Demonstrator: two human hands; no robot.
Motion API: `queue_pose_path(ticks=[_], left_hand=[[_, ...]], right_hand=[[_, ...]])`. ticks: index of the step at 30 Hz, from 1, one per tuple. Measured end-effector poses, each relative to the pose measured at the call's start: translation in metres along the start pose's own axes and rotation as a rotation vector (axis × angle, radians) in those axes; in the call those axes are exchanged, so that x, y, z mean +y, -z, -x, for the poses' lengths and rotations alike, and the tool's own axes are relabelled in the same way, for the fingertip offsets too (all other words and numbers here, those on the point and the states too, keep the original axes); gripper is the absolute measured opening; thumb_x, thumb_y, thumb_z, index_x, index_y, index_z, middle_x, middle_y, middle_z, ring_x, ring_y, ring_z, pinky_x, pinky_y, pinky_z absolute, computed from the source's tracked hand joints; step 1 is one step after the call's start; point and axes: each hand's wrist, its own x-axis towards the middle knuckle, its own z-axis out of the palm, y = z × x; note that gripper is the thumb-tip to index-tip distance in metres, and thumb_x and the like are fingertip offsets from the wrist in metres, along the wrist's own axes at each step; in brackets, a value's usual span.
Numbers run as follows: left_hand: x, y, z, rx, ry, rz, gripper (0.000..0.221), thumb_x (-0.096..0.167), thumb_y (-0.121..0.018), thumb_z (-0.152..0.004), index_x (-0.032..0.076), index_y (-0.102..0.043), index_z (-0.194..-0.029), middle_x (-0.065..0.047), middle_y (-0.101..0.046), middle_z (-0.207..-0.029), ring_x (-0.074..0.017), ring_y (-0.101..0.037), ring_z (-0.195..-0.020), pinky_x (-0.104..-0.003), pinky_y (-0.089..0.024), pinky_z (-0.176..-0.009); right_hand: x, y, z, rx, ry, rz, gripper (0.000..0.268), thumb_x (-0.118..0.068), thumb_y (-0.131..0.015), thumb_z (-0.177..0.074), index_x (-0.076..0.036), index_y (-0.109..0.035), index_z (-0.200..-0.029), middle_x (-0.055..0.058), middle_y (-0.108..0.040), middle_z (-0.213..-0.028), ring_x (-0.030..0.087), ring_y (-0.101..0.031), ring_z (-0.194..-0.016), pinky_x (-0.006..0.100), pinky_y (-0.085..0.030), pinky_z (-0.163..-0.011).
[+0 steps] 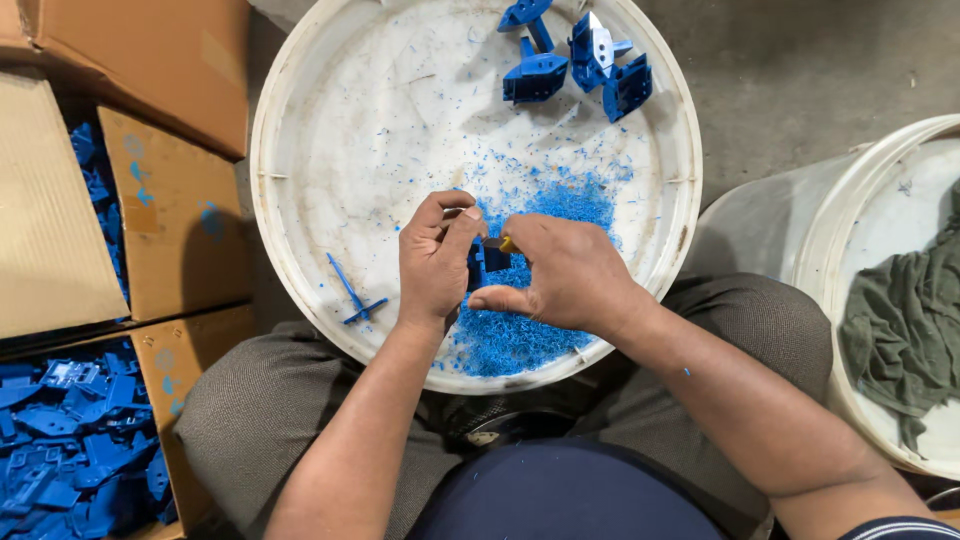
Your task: The person cleans plastic parts by hand using a small tool to scrape away excess blue plastic debris.
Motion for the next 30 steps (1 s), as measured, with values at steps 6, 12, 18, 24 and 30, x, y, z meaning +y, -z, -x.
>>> queue_pose_path(ticks=[6,12,18,24,30], left_hand=[[-0.0035,-0.0032,-0.0007,-0.009,0.003,0.025,0.010,0.007,-0.065,-0.100,0.000,-0.065,-0.108,-0.004,-0.066,-0.090,-0.0073,-0.062,-0.081,-0.025,-0.054,-0.075],[-0.0023,-0.0035,-0.0002,-0.010,0.003,0.003,0.008,0.006,-0.065,-0.100,0.000,-0.063,-0.106,-0.004,-0.066,-0.088,-0.0069,-0.061,-0.079,-0.024,-0.051,-0.072],[-0.0005,-0.0035,0.0012,-0.016,0.005,-0.011,0.009,0.006,-0.064,-0.099,0.000,-0.062,-0.106,-0.005,-0.066,-0.089,-0.0075,-0.062,-0.080,-0.025,-0.056,-0.075],[-0.0008,-0.0044,0.0012,-0.013,0.008,0.002,0.009,0.006,-0.065,-0.098,0.000,-0.063,-0.105,-0.005,-0.066,-0.091,-0.0080,-0.063,-0.082,-0.026,-0.058,-0.076],[0.0003,-0.0051,0.0012,-0.014,0.023,0.009,0.008,0.005,-0.065,-0.098,0.001,-0.063,-0.105,-0.005,-0.067,-0.090,-0.0080,-0.063,-0.081,-0.025,-0.056,-0.074]], right_hand=[[0.0033,-0.0045,0.0039,0.103,0.060,-0.015,0.065,-0.064,-0.083,-0.068,-0.005,-0.062,-0.088,0.012,-0.066,-0.079,0.035,-0.067,-0.074,0.045,-0.052,-0.063],[0.0017,-0.0048,0.0040,0.108,0.013,0.011,0.068,-0.064,-0.086,-0.063,-0.005,-0.058,-0.083,0.011,-0.063,-0.072,0.032,-0.065,-0.066,0.044,-0.051,-0.058],[0.0015,-0.0028,0.0052,0.111,0.056,0.009,0.061,-0.060,-0.086,-0.067,-0.007,-0.061,-0.084,0.008,-0.066,-0.075,0.030,-0.067,-0.070,0.042,-0.052,-0.060],[-0.0003,-0.0017,0.0054,0.104,0.057,0.014,0.059,-0.058,-0.087,-0.068,-0.007,-0.061,-0.084,0.008,-0.066,-0.075,0.031,-0.068,-0.070,0.042,-0.052,-0.059],[0.0008,-0.0022,0.0045,0.077,0.031,0.017,0.061,-0.059,-0.087,-0.067,-0.006,-0.061,-0.082,0.010,-0.066,-0.074,0.032,-0.067,-0.070,0.043,-0.051,-0.059]])
